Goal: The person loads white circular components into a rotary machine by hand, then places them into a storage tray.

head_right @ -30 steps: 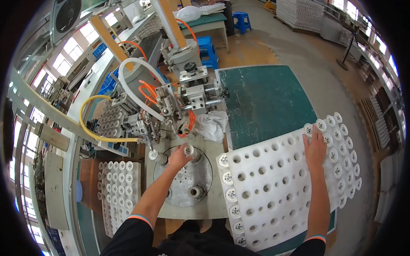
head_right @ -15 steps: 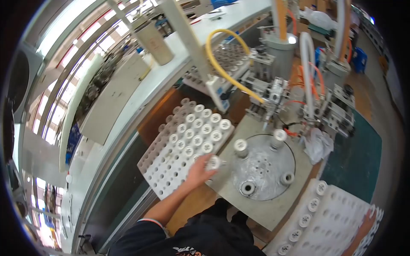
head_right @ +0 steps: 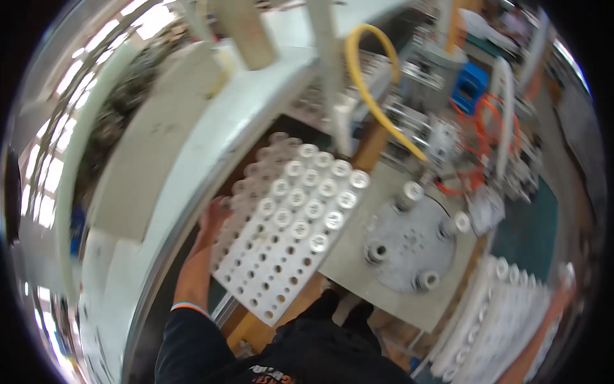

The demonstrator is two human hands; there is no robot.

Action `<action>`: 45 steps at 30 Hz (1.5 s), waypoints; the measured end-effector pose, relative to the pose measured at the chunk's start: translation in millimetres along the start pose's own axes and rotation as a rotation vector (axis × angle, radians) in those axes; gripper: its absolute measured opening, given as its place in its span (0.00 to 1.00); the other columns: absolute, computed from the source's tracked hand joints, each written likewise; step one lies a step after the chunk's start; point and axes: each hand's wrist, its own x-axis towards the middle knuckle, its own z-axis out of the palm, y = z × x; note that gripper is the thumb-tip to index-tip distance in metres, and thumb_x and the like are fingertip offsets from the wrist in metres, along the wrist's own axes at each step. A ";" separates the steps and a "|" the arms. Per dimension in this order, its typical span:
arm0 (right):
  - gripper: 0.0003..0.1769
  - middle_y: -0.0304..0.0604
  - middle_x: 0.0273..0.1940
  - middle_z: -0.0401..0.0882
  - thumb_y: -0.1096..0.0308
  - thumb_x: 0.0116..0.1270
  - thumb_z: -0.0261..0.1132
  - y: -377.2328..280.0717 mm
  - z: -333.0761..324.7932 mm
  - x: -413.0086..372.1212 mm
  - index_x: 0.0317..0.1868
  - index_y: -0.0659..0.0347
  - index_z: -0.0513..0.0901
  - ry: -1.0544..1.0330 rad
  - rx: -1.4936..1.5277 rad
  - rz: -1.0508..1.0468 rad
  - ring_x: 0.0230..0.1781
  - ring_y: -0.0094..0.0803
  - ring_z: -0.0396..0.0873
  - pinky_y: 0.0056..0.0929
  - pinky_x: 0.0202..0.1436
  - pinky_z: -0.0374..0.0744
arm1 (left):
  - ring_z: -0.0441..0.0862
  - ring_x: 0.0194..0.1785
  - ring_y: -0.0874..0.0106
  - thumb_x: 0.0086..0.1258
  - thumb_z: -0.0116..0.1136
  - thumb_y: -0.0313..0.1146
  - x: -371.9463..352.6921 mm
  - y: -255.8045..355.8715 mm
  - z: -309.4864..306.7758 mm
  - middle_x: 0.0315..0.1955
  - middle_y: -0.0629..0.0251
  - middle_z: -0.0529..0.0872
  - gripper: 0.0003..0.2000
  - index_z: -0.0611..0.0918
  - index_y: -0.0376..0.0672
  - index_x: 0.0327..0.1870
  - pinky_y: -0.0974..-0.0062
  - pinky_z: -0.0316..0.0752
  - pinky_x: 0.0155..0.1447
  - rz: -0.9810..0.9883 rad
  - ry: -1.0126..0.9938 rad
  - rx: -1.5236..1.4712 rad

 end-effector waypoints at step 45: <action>0.28 0.44 0.45 0.77 0.65 0.56 0.67 -493.7 -170.7 -119.8 0.59 0.56 0.74 -0.048 1.303 -0.243 0.49 0.38 0.73 0.38 0.56 0.67 | 0.72 0.24 0.70 0.67 0.57 0.32 -329.8 255.8 -156.6 0.23 0.64 0.75 0.05 0.79 0.41 0.33 0.72 0.71 0.32 1.383 -0.406 -1.315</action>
